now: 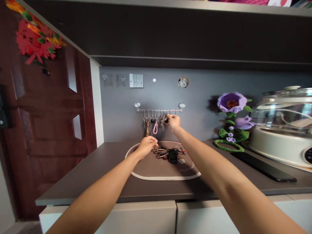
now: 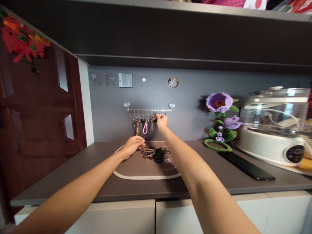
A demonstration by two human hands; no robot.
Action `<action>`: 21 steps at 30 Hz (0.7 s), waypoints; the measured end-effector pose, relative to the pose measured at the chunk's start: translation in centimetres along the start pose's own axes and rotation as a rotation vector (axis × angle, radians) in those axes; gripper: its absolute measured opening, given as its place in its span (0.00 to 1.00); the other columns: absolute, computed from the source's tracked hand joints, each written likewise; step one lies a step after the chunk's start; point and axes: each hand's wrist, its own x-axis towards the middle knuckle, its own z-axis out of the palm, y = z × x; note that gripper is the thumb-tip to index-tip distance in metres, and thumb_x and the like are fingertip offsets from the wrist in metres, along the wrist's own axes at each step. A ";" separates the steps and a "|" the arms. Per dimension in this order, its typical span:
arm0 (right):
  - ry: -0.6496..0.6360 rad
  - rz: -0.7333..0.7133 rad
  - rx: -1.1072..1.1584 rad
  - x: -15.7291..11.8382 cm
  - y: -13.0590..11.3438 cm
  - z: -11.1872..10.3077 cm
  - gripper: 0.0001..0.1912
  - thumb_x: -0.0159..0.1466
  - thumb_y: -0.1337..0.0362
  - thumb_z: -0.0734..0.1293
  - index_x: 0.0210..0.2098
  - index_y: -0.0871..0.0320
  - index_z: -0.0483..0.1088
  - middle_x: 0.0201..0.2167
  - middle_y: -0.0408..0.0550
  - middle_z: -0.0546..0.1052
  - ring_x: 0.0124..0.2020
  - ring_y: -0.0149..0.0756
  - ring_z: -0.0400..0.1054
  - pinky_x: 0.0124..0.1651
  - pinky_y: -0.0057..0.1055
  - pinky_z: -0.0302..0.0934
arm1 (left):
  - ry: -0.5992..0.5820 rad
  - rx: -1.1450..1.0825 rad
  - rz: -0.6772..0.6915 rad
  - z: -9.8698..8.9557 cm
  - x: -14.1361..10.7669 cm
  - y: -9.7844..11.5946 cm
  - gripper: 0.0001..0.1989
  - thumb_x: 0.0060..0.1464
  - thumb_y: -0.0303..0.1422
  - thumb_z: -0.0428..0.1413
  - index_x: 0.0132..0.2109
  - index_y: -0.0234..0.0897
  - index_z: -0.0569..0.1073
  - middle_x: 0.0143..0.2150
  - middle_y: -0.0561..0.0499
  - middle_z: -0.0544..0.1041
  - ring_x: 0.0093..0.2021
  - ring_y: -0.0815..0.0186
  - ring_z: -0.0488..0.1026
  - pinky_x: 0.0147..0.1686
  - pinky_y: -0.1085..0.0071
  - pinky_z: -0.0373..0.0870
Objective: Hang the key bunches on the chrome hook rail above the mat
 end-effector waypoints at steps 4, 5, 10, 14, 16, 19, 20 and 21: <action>0.084 0.001 -0.092 1.0 0.8 0.5 0.10 0.49 0.61 0.63 0.17 0.60 0.62 0.13 0.39 0.62 0.15 0.25 0.54 0.20 0.24 0.52 | 0.021 -0.001 0.011 -0.1 0.2 0.0 0.03 0.47 0.29 0.53 0.28 0.33 0.68 0.24 0.50 0.73 0.24 0.71 0.68 0.27 0.75 0.63; 0.101 0.000 -0.111 1.3 1.0 0.6 0.10 0.49 0.60 0.63 0.17 0.60 0.62 0.13 0.39 0.62 0.16 0.25 0.55 0.21 0.24 0.52 | 0.023 -0.001 0.016 -0.2 0.2 0.0 0.03 0.47 0.29 0.53 0.28 0.33 0.68 0.24 0.50 0.73 0.24 0.71 0.68 0.27 0.75 0.62; 0.136 -0.022 -0.159 2.0 1.7 1.1 0.11 0.50 0.59 0.62 0.17 0.59 0.62 0.13 0.39 0.63 0.17 0.26 0.56 0.23 0.24 0.53 | 0.027 0.030 0.043 -0.1 0.2 0.0 0.03 0.46 0.28 0.53 0.27 0.33 0.68 0.23 0.50 0.73 0.24 0.71 0.68 0.26 0.75 0.62; 0.144 -0.035 -0.185 2.2 1.8 1.3 0.11 0.49 0.59 0.62 0.17 0.60 0.62 0.14 0.40 0.64 0.18 0.26 0.56 0.24 0.24 0.53 | 0.026 0.057 0.052 0.0 0.2 0.0 0.03 0.46 0.28 0.53 0.27 0.33 0.68 0.23 0.50 0.73 0.24 0.71 0.68 0.26 0.75 0.62; 0.158 -0.036 -0.205 2.2 1.8 1.4 0.11 0.49 0.59 0.62 0.17 0.60 0.62 0.15 0.41 0.65 0.18 0.26 0.57 0.25 0.24 0.53 | 0.031 0.082 0.061 -0.1 0.3 -0.1 0.03 0.47 0.28 0.52 0.28 0.33 0.68 0.23 0.50 0.74 0.24 0.71 0.68 0.26 0.76 0.62; 0.168 -0.035 -0.215 2.2 2.1 1.4 0.11 0.49 0.59 0.62 0.17 0.60 0.63 0.15 0.41 0.65 0.18 0.26 0.57 0.25 0.24 0.53 | 0.040 0.153 0.088 -0.3 0.4 -0.3 0.03 0.47 0.29 0.52 0.28 0.32 0.68 0.24 0.50 0.74 0.24 0.71 0.69 0.25 0.76 0.62; 0.166 -0.033 -0.212 2.2 2.2 1.4 0.11 0.49 0.59 0.62 0.17 0.60 0.63 0.15 0.40 0.65 0.18 0.26 0.57 0.25 0.24 0.53 | 0.042 0.177 0.098 -0.3 0.4 -0.3 0.04 0.47 0.29 0.52 0.28 0.32 0.68 0.24 0.50 0.74 0.24 0.71 0.69 0.25 0.76 0.62; 0.162 -0.030 -0.206 2.3 2.3 1.3 0.11 0.49 0.59 0.62 0.17 0.60 0.63 0.15 0.40 0.65 0.18 0.26 0.57 0.25 0.24 0.53 | 0.042 0.194 0.105 -0.4 0.4 -0.4 0.04 0.47 0.29 0.51 0.29 0.32 0.68 0.24 0.50 0.74 0.24 0.71 0.69 0.25 0.76 0.62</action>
